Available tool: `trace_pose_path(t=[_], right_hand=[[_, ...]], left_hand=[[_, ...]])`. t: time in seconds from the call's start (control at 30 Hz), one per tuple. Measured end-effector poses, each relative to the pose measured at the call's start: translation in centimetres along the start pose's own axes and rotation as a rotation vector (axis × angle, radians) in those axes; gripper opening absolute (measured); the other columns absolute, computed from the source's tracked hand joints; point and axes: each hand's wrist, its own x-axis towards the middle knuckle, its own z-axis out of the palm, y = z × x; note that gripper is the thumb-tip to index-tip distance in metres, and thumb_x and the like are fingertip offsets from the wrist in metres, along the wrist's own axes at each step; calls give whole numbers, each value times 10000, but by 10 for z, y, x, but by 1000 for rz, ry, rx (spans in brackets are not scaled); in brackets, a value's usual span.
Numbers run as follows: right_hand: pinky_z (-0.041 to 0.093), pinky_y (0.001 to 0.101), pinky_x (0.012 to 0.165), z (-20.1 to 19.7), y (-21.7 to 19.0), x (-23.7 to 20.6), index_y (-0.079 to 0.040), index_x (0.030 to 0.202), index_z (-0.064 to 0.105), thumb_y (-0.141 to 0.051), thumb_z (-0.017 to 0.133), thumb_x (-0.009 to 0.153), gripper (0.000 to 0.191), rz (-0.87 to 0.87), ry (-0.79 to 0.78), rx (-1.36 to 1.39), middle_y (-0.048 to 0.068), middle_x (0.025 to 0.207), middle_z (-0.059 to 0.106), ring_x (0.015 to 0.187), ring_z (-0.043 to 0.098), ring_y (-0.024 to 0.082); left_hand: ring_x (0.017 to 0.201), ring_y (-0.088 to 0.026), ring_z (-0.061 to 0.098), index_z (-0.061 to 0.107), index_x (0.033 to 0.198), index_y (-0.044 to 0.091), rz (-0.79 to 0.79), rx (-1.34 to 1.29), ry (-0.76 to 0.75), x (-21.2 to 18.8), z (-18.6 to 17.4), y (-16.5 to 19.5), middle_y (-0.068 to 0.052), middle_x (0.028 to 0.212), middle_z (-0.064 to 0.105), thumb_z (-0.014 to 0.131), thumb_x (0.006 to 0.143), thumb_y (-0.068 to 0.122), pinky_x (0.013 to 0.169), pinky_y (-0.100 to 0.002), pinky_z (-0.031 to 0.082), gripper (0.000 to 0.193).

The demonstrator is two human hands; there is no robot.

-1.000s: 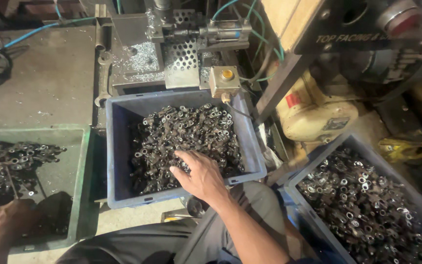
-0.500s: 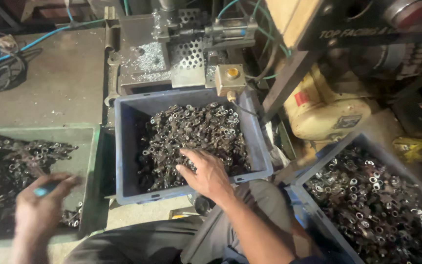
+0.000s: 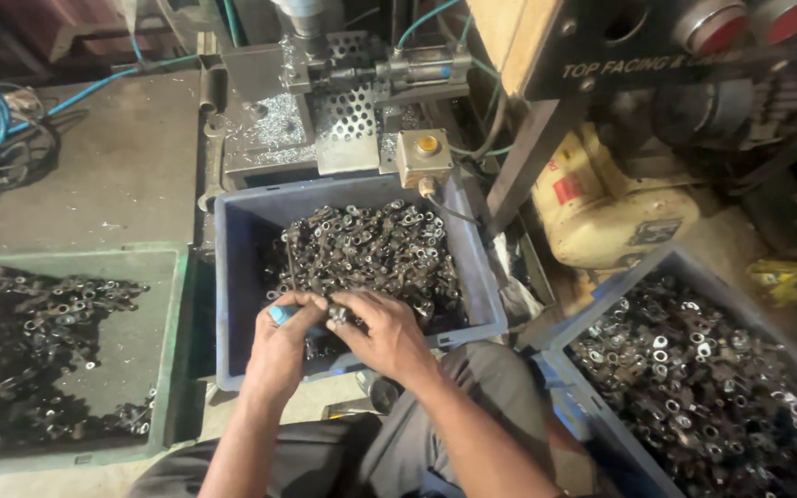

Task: The person sits at a top-facing and chamfering machine and sorts small machined metal parts. They pick parts one at a time from a blue bin, handle each with a small hand tool, and place them into adjacent bins and trays.

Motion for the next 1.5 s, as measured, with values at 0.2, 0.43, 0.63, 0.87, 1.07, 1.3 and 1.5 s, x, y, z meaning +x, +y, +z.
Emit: trace_pose_path(t=[0.2, 0.43, 0.63, 0.87, 1.07, 1.3, 1.5], right_hand=[[587, 378, 756, -2, 3, 1, -23, 1186, 679, -230, 697, 965, 303, 146, 45, 78, 150, 1022, 742, 899, 747, 293], [559, 329, 666, -1, 11, 3, -60, 1216, 676, -251, 686, 949, 329, 432, -1, 205, 118, 825, 745, 740, 729, 217], [583, 315, 698, 2, 22, 6, -63, 1116, 740, -255, 743, 907, 284, 371, -22, 202, 69, 972, 766, 801, 728, 189], [581, 335, 846, 6, 27, 4, -53, 1123, 746, -220, 832, 841, 339, 297, -11, 193, 112, 1095, 763, 990, 738, 199], [604, 305, 797, 9, 33, 0, -56, 1073, 729, -214, 834, 830, 309, 374, 7, 280, 94, 1026, 786, 903, 769, 179], [607, 287, 770, 12, 34, -1, -47, 1096, 752, -161, 831, 859, 276, 349, 16, 293, 82, 1054, 781, 888, 752, 155], [587, 287, 716, 15, 44, -1, -53, 1222, 687, -54, 713, 925, 298, 475, 52, 704, 101, 1002, 761, 835, 696, 142]], left_hand=[[965, -133, 672, 374, 1508, 176, 38, 373, 39, 4, -9, 30, -22, 1024, 743, 664, 818, 56, 891, -287, 521, 758], [865, -352, 741, 715, 1157, 44, 642, 1120, 141, 62, -1, 105, -215, 989, 749, 724, 891, 127, 740, -425, 588, 279], [721, -411, 706, 802, 1030, 143, 759, 1505, 206, 121, 26, 171, -202, 800, 730, 705, 858, 165, 685, -492, 568, 199], [751, -345, 740, 794, 767, 119, 683, 1919, 136, 160, 70, 199, -183, 766, 739, 699, 781, 151, 734, -438, 571, 101], [785, -340, 747, 794, 816, 113, 820, 1933, 110, 178, 79, 187, -176, 800, 743, 686, 802, 124, 755, -439, 573, 110], [813, -323, 704, 792, 898, 39, 529, 1403, 23, 190, 47, 196, -201, 863, 745, 732, 845, 175, 751, -408, 539, 157], [793, -125, 638, 771, 1028, 45, 317, 763, 25, 146, 4, 162, -74, 887, 758, 753, 835, 89, 729, -295, 504, 199]])
